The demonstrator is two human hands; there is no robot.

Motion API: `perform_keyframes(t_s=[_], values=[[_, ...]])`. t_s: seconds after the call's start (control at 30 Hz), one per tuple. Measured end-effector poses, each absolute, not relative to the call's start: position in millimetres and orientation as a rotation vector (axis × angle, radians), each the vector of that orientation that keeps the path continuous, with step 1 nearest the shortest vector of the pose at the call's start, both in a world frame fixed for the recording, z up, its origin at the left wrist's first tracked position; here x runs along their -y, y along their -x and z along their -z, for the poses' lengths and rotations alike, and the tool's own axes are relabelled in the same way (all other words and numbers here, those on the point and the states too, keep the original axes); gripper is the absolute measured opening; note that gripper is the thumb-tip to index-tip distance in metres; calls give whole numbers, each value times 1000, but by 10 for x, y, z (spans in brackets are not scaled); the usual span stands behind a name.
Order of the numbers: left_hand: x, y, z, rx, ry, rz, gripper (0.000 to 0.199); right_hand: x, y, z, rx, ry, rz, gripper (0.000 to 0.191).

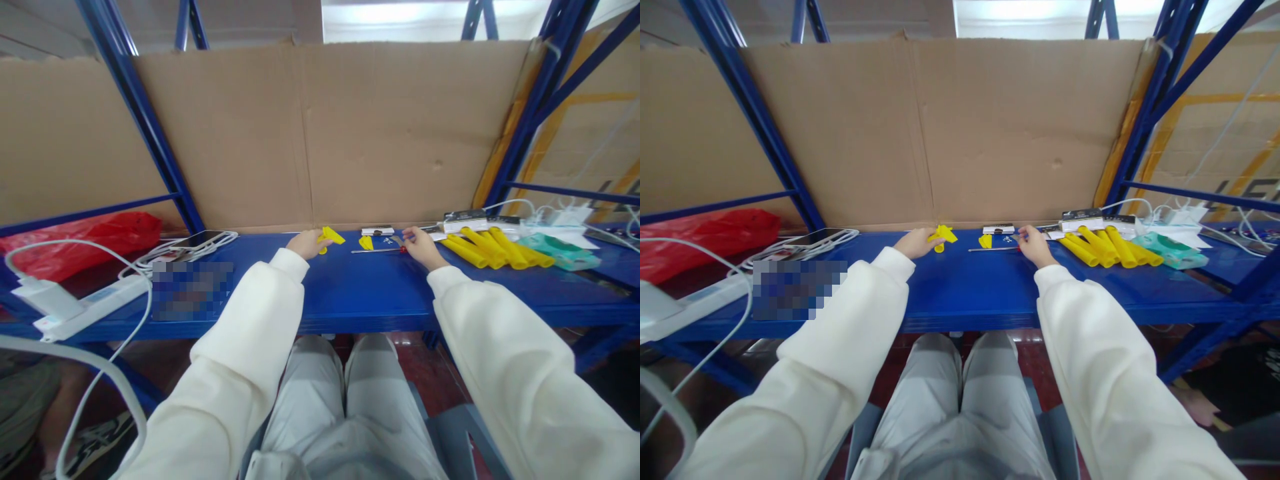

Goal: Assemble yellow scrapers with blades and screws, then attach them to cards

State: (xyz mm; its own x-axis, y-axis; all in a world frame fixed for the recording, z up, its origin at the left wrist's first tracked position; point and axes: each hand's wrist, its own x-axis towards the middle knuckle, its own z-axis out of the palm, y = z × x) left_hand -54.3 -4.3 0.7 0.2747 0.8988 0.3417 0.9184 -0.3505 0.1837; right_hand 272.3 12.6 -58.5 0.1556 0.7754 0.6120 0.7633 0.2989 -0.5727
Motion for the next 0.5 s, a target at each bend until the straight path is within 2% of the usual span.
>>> perform_keyframes(t_s=[0.13, 0.3, 0.4, 0.5], values=[[77, 571, 164, 1797, 2506, 557, 37, -145, -2664, 468, 1593, 1421, -5, 23], [39, 614, 220, 1667, 2598, 745, 38, -325, -2622, 77, 1650, 1407, -19, 17], [48, 615, 220, 1666, 2634, 678, 40, -452, -2597, -77, 1621, 1379, -64, 18], [79, 595, 233, 1659, 2644, 574, 44, -483, -2557, -4, 1462, 1437, -87, 24]])
